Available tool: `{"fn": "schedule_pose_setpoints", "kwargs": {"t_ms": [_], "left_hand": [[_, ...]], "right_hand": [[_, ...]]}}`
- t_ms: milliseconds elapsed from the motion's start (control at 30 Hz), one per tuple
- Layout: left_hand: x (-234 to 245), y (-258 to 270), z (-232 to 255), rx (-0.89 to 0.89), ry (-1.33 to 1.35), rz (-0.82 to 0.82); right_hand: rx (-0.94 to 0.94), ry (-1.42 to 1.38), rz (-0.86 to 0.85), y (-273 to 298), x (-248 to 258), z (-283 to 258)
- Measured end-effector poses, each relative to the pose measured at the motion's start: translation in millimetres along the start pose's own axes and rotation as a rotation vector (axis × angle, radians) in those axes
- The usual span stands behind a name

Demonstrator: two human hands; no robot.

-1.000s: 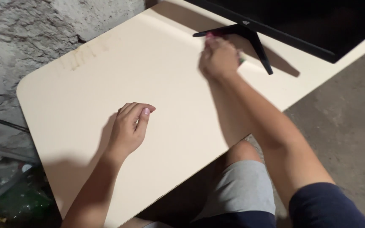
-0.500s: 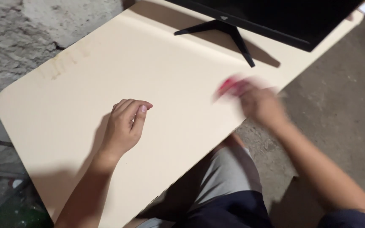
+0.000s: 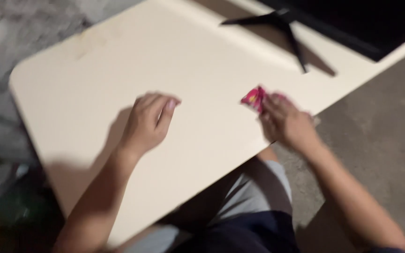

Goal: Cleaning a desk surface using foam cleaner and a cloth.

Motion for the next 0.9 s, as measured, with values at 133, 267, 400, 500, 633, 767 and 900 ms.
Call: {"fn": "schedule_pose_setpoints", "kwargs": {"t_ms": [133,267,400,500,633,767,900], "left_hand": [[26,17,-6,0.008,0.003,0.053],[38,18,-9,0.094,0.05,0.048],[47,14,-9,0.016,-0.001,0.077],[49,25,-13,-0.008,-0.058,-0.013],[52,42,-31,0.057,-0.078,-0.045],[52,45,-48,0.155,-0.042,-0.045],[44,29,-54,0.15,0.001,-0.071]], "right_hand": [[0.429,0.841,-0.366,-26,-73,36],[0.523,0.482,-0.409,31,-233,-40],[0.135,0.534,-1.072,124,-322,-92],[0.899,0.186,-1.013,145,-311,-72],[0.85,0.203,-0.92,66,-231,-57],[0.415,0.525,-0.297,-24,-130,-43],[0.524,0.803,-0.259,-43,-101,-9]]}}
Point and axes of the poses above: each hand's wrist, its own y-axis away from the middle knuckle, its own x-axis out of the back of the hand, z = x × y, the point moved 2 cm from there along -y, towards the middle knuckle, and after that the axes turned 10 degrees about -y, right-handed, at the moved point
